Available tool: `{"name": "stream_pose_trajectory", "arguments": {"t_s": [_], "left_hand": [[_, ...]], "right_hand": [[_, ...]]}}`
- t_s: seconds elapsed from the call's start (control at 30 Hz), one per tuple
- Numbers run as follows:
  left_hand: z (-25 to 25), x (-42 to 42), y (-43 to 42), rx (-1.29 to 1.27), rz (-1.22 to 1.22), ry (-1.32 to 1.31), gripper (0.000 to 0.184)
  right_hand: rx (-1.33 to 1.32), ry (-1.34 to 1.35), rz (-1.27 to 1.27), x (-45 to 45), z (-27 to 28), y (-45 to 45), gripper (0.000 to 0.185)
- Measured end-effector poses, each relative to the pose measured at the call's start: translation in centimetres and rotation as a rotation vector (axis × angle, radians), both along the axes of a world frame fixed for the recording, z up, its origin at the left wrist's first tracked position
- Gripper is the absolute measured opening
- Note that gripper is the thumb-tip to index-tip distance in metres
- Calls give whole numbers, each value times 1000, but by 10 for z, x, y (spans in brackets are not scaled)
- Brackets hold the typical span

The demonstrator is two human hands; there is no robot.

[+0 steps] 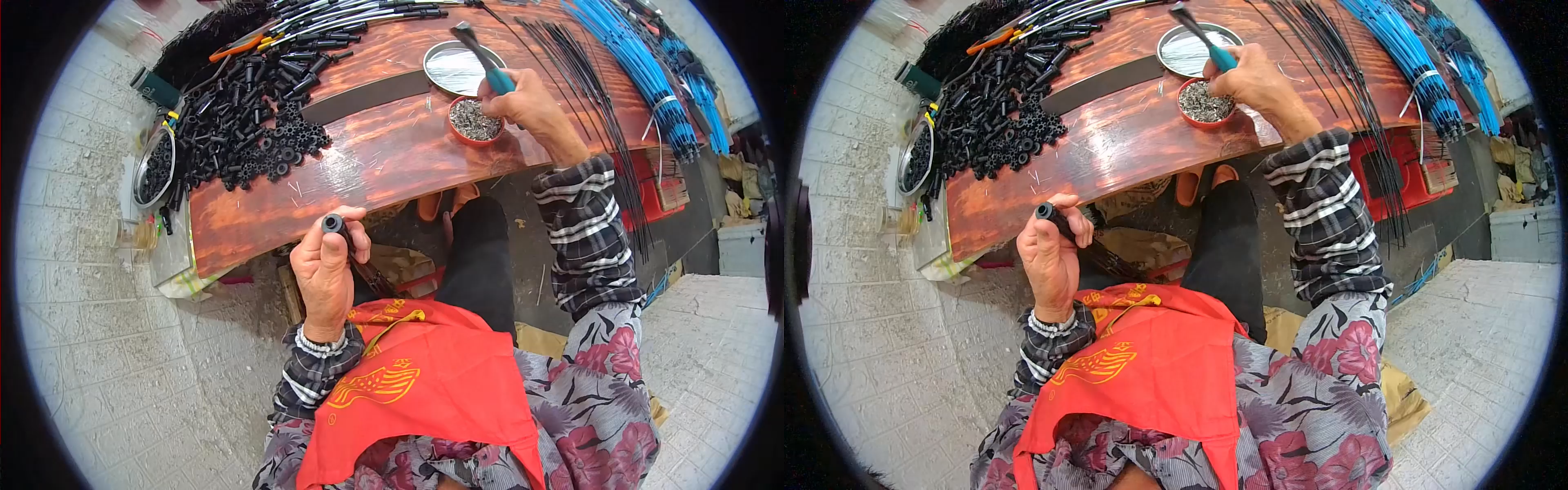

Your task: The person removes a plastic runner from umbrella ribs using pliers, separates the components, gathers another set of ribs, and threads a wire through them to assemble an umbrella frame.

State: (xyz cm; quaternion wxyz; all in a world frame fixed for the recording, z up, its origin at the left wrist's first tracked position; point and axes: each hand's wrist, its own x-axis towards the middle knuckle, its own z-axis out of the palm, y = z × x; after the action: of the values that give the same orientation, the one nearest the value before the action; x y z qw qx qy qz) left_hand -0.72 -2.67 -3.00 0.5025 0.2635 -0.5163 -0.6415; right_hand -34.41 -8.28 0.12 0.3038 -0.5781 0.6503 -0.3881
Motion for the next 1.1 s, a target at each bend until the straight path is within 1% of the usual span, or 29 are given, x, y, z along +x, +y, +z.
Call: {"name": "stream_pose_trajectory", "arguments": {"t_s": [0.1,0.27,0.37,0.53,0.63,0.67,0.77,0.8,0.9,1.1], "left_hand": [[2,-2,3,19,-35,16,51],[3,-4,9,3,-53,14,50],[7,-4,12,-2,-41,6,49],[8,-2,13,-12,-31,8,49],[7,-3,12,3,-42,10,48],[7,-3,12,3,-39,13,48],[5,-2,10,-38,-82,-30,53],[6,-3,10,-36,-77,-29,53],[9,-6,12,-31,-77,-15,57],[22,-3,20,-29,-60,-12,63]], "right_hand": [[-28,-268,-52,6,12,12,16],[-50,-251,-47,-1,4,9,17],[-25,-143,-91,-1,-6,2,15],[-44,-140,-80,-2,-6,0,15],[-46,-398,-3,0,2,12,20],[-45,-395,-1,3,5,16,20],[-158,-721,140,19,13,33,25],[-154,-720,145,25,16,39,25],[-188,-855,264,50,25,56,25],[-143,-958,331,109,34,79,24]]}}
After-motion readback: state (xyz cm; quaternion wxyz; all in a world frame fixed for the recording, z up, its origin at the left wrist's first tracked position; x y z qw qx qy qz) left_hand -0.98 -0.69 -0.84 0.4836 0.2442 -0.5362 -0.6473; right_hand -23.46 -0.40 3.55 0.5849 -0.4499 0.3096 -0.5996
